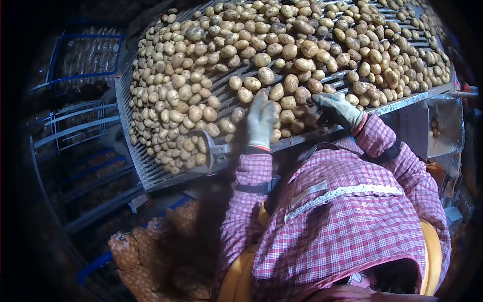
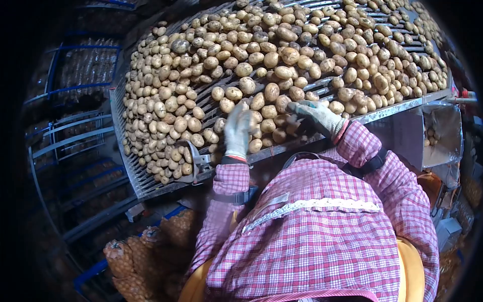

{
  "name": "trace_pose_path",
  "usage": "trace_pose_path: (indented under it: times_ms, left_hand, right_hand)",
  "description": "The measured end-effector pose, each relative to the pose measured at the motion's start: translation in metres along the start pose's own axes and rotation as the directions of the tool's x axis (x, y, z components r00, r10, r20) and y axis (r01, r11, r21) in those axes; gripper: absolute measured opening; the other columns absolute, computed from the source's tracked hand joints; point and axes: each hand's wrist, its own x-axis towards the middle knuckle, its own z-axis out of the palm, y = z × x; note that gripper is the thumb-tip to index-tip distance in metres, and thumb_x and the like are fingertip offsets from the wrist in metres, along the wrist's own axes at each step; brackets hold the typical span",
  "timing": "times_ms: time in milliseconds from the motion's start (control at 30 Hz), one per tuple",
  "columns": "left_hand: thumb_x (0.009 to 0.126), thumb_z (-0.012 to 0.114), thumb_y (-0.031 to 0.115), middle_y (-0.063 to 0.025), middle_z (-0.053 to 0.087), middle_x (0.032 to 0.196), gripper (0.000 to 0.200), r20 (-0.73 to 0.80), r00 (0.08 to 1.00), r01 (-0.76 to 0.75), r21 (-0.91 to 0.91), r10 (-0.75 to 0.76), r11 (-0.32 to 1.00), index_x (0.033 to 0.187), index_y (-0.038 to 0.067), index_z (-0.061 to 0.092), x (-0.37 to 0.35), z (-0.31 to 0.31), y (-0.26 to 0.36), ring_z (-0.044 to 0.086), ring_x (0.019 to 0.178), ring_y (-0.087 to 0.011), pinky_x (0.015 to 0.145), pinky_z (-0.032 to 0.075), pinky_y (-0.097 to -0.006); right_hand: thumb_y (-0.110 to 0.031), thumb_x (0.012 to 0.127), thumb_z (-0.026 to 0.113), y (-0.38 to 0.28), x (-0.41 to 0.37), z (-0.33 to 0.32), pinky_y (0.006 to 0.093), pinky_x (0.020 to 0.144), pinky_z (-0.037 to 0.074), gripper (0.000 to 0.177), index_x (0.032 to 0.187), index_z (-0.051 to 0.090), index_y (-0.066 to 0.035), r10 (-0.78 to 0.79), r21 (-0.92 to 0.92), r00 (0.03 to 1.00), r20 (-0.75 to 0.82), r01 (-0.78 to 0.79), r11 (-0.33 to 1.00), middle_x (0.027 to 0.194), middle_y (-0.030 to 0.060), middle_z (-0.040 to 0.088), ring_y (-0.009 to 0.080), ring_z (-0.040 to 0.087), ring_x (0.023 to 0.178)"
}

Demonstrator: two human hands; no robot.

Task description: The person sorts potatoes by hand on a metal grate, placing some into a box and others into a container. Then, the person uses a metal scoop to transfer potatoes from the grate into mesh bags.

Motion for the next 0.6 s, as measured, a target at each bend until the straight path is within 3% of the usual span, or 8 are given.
trace_pose_path:
  times_ms: [67, 133, 167, 233, 333, 467, 533, 600]
  left_hand:
    - [0.094, 0.071, 0.026, -0.0157, 0.068, 0.122, 0.045, 0.277, 0.955, 0.075, 0.108, -0.102, 0.991, 0.128, -0.001, 0.061, -0.009, 0.019, -0.001, 0.063, 0.11, -0.0226, 0.097, 0.05, -0.0337]
    - [0.093, 0.071, 0.028, -0.0172, 0.068, 0.119, 0.044, 0.21, 0.977, -0.089, 0.242, 0.037, 0.966, 0.124, -0.002, 0.063, 0.002, 0.021, 0.021, 0.064, 0.109, -0.0259, 0.098, 0.049, -0.0355]
    - [0.092, 0.071, 0.03, -0.0187, 0.068, 0.117, 0.043, 0.163, 0.97, -0.229, 0.379, 0.179, 0.896, 0.12, -0.002, 0.065, 0.011, 0.016, 0.028, 0.065, 0.107, -0.0292, 0.098, 0.049, -0.0374]
    - [0.088, 0.071, 0.027, -0.0247, 0.065, 0.116, 0.039, 0.038, 0.931, -0.27, 0.741, 0.363, 0.615, 0.113, -0.002, 0.066, 0.051, -0.02, 0.022, 0.061, 0.11, -0.0382, 0.098, 0.048, -0.0447]
    - [0.081, 0.075, 0.028, -0.0281, 0.059, 0.123, 0.057, -0.117, 0.981, 0.009, 0.822, 0.153, 0.569, 0.128, 0.001, 0.057, 0.09, -0.044, -0.023, 0.058, 0.117, -0.0437, 0.1, 0.047, -0.0489]
    - [0.08, 0.076, 0.016, -0.0267, 0.062, 0.121, 0.06, 0.032, 0.981, -0.14, 0.797, 0.19, 0.588, 0.136, 0.008, 0.054, 0.1, -0.026, -0.015, 0.062, 0.111, -0.0404, 0.096, 0.051, -0.0465]
    - [0.085, 0.067, 0.001, -0.0194, 0.066, 0.113, 0.049, -0.132, 0.991, -0.009, 0.196, 0.035, 0.981, 0.132, 0.0, 0.056, 0.121, -0.031, -0.038, 0.067, 0.101, -0.0283, 0.087, 0.056, -0.0371]
    - [0.09, 0.062, -0.004, -0.0133, 0.069, 0.105, 0.038, -0.188, 0.982, 0.017, 0.017, -0.014, 1.0, 0.127, -0.004, 0.057, 0.114, -0.04, -0.014, 0.067, 0.083, -0.0179, 0.074, 0.056, -0.0275]
  right_hand:
    - [-0.038, 0.098, 0.061, 0.004, -0.001, 0.002, 0.0327, 0.072, 0.059, 0.047, 0.135, 0.059, -0.009, 0.016, 0.219, 0.995, 0.1, -0.038, 0.975, 0.118, 0.0097, 0.067, 0.0202, 0.07, 0.096]
    - [-0.031, 0.098, 0.062, 0.006, 0.006, 0.004, 0.0339, 0.082, 0.056, 0.044, 0.134, 0.058, -0.007, 0.09, 0.344, 0.993, 0.08, -0.112, 0.932, 0.112, 0.0089, 0.068, 0.0211, 0.066, 0.104]
    - [-0.023, 0.095, 0.066, 0.036, 0.019, -0.027, 0.0334, 0.086, 0.054, 0.037, 0.127, 0.063, -0.005, -0.313, -0.273, 0.93, 0.192, 0.357, 0.894, 0.11, 0.0095, 0.068, 0.0211, 0.065, 0.104]
    - [-0.018, 0.091, 0.068, 0.035, 0.009, -0.037, 0.0336, 0.084, 0.053, 0.032, 0.12, 0.066, -0.005, -0.484, -0.42, 0.848, 0.216, 0.529, 0.738, 0.107, 0.0097, 0.069, 0.022, 0.066, 0.101]
    - [-0.008, 0.078, 0.074, -0.003, -0.021, -0.028, 0.036, 0.081, 0.052, 0.02, 0.098, 0.072, -0.009, -0.641, -0.646, 0.691, 0.335, 0.663, 0.378, 0.096, 0.0087, 0.069, 0.0273, 0.067, 0.092]
    - [-0.004, 0.071, 0.075, 0.005, -0.023, -0.039, 0.0393, 0.079, 0.051, 0.023, 0.093, 0.071, -0.01, -0.676, -0.691, 0.669, 0.309, 0.646, 0.325, 0.093, 0.0085, 0.07, 0.0318, 0.066, 0.09]
    - [-0.005, 0.072, 0.076, 0.002, -0.021, -0.04, 0.0391, 0.081, 0.052, 0.028, 0.099, 0.072, -0.011, -0.626, -0.712, 0.719, 0.302, 0.607, 0.354, 0.091, 0.0079, 0.07, 0.032, 0.067, 0.092]
    - [-0.008, 0.071, 0.077, -0.01, -0.026, -0.029, 0.0393, 0.083, 0.052, 0.034, 0.104, 0.071, -0.011, -0.628, -0.692, 0.737, 0.249, 0.589, 0.417, 0.094, 0.0086, 0.07, 0.0324, 0.067, 0.094]
